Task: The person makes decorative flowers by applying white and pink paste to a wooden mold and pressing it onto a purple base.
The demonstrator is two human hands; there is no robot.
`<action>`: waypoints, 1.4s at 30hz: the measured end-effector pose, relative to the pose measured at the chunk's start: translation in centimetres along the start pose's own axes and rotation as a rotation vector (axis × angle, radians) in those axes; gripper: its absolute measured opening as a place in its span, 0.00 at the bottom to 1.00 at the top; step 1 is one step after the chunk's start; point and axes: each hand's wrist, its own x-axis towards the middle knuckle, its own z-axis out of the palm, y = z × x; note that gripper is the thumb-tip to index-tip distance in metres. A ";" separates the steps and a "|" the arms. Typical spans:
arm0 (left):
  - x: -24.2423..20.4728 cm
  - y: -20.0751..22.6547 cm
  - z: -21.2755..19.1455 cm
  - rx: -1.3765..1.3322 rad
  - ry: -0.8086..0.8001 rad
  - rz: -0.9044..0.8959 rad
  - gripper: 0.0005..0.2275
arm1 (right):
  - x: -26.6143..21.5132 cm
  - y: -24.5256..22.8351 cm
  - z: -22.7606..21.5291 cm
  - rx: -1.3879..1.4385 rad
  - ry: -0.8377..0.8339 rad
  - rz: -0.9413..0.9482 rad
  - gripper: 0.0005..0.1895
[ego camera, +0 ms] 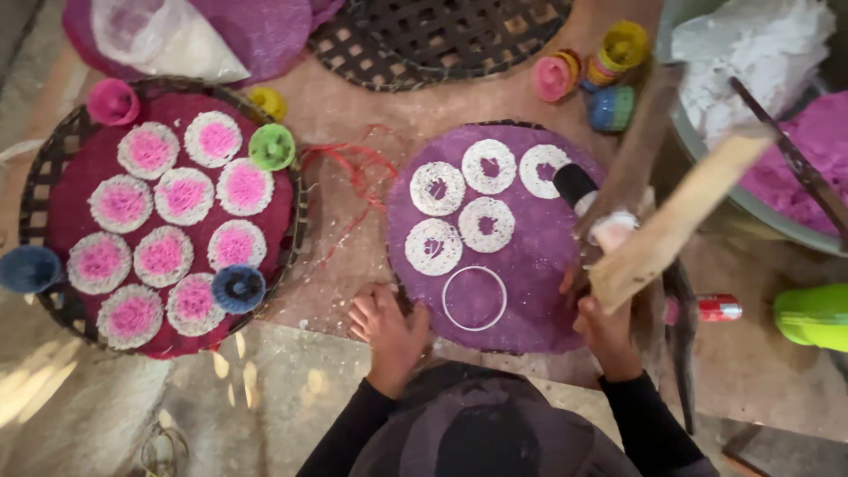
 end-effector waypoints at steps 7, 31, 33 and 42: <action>5.6 -3.0 0.5 -0.073 -0.013 0.023 0.24 | -1.0 -0.5 -3.2 -0.104 0.193 0.158 0.28; 19.6 4.1 -15.5 -2.121 -0.691 0.783 0.46 | 16.3 -11.1 4.4 -0.535 -1.074 0.725 0.40; 19.2 3.2 -14.8 -2.126 -0.748 0.838 0.40 | 17.3 -10.8 5.9 -0.576 -1.129 0.762 0.40; 17.9 -0.6 -10.2 -2.393 -0.489 0.440 0.20 | 19.7 -7.5 9.0 -1.006 -1.157 0.817 0.43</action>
